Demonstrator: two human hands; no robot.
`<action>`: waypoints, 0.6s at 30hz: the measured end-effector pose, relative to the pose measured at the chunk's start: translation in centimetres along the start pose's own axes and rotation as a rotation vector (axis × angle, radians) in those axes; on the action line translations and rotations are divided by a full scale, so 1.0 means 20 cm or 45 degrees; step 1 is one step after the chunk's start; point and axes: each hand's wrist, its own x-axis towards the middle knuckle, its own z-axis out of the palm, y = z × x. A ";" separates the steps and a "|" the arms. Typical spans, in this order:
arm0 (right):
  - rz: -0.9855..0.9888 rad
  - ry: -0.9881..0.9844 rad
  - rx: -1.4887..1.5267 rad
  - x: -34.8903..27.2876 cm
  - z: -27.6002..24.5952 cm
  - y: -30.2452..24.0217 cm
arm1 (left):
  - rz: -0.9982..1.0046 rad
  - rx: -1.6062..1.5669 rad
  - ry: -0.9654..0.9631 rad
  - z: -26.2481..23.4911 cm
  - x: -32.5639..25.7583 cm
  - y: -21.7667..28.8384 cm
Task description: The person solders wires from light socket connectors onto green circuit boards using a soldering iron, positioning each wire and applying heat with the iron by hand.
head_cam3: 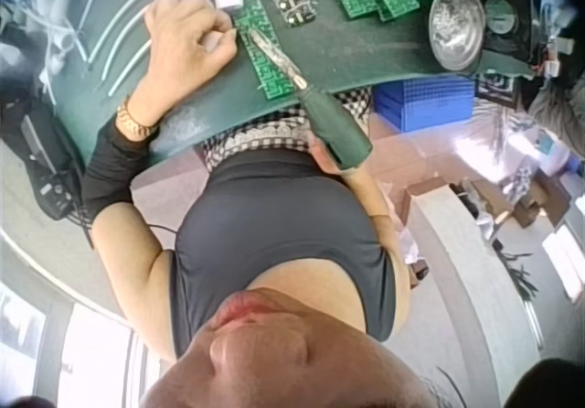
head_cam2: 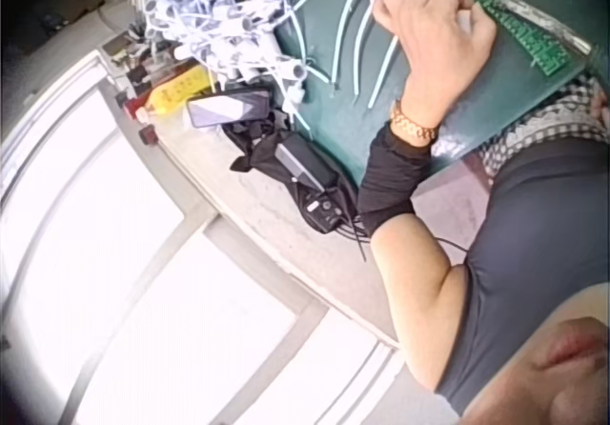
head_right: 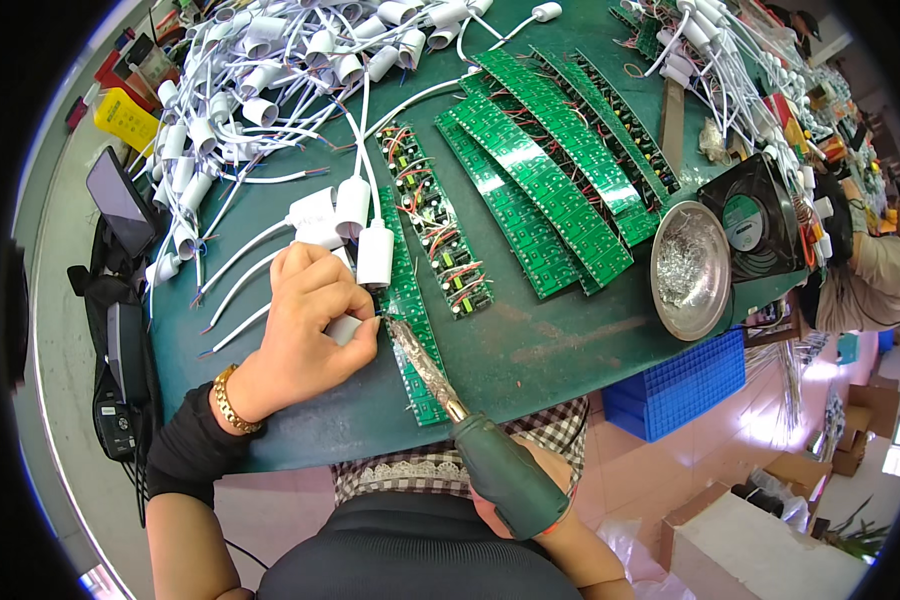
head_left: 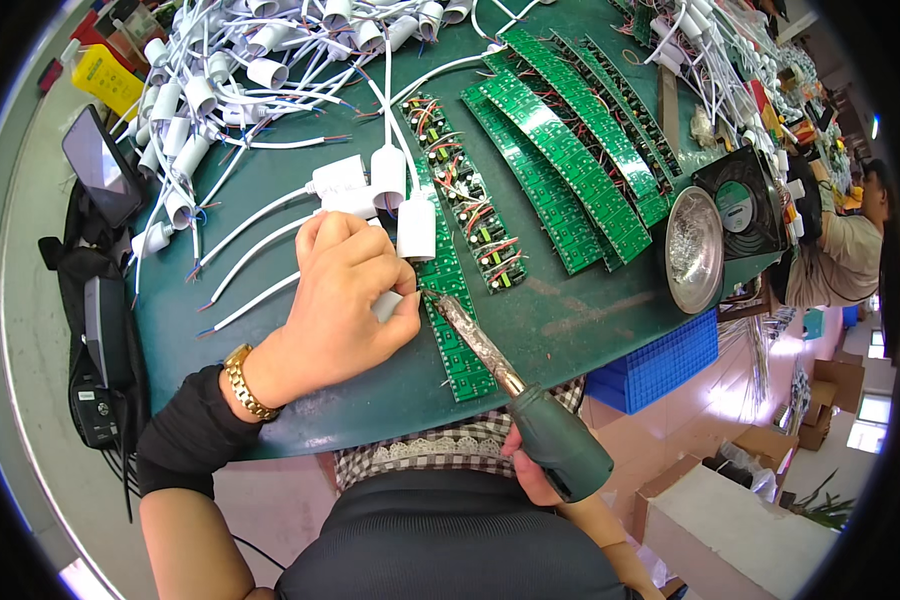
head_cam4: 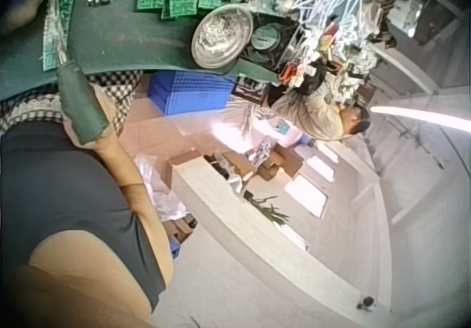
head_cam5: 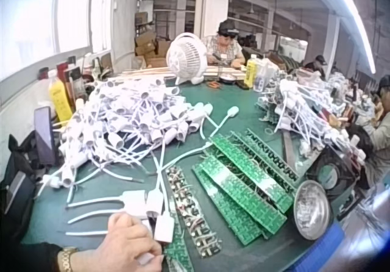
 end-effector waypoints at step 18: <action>0.179 0.174 0.438 -0.05 0.06 0.01 | 0.009 -0.007 0.000 0.01 0.00 -0.01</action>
